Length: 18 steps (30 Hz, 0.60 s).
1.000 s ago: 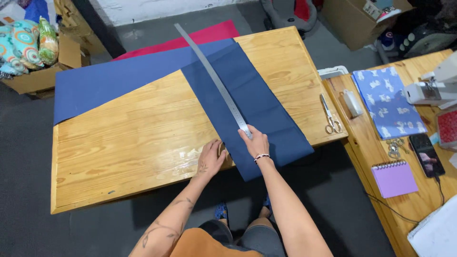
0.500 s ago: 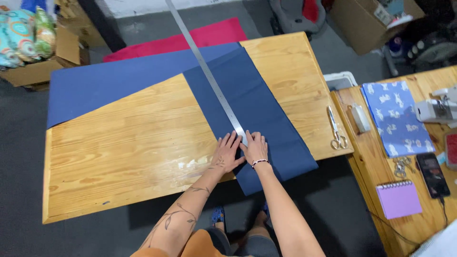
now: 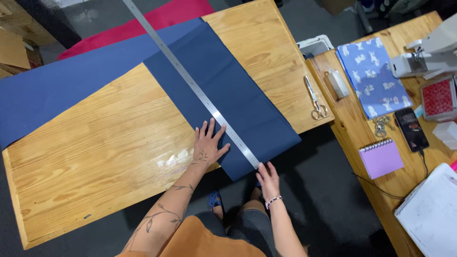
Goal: Measuring and marking blue fabric on a workbench and recording notes in a notebook
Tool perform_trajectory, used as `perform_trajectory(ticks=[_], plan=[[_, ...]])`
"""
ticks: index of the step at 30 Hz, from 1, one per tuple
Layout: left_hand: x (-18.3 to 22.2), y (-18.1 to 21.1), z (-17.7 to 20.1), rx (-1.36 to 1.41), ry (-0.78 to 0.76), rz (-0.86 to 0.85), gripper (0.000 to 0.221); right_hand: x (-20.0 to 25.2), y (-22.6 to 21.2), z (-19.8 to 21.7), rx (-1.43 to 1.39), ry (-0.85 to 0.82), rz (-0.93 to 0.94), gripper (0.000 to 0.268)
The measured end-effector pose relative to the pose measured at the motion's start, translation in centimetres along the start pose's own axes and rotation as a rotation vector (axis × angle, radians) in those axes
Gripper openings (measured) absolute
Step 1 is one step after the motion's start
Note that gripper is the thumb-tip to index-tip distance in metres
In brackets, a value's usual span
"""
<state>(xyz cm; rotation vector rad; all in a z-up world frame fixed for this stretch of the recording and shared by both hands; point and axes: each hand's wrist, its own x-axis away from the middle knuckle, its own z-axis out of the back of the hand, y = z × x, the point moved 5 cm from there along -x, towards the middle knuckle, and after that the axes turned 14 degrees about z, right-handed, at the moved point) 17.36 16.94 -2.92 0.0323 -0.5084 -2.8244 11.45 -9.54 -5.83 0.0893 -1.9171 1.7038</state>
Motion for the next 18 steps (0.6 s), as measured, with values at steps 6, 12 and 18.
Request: perform_trajectory(ticks=[6, 12, 18], plan=[[0.0, -0.2, -0.1, -0.078, -0.012, -0.015, 0.062, -1.5, 3.9, -1.3, -0.233, -0.062, -0.087, 0.057], [-0.5, -0.1, -1.4, -0.095, -0.097, -0.005, 0.068, -0.7, 2.2, 1.0, -0.114, -0.039, -0.052, 0.037], [-0.3, -0.1, -0.3, -0.134, -0.201, -0.031, 0.063, -1.0, 3.0, 3.4, -0.104, -0.023, -0.03, 0.042]])
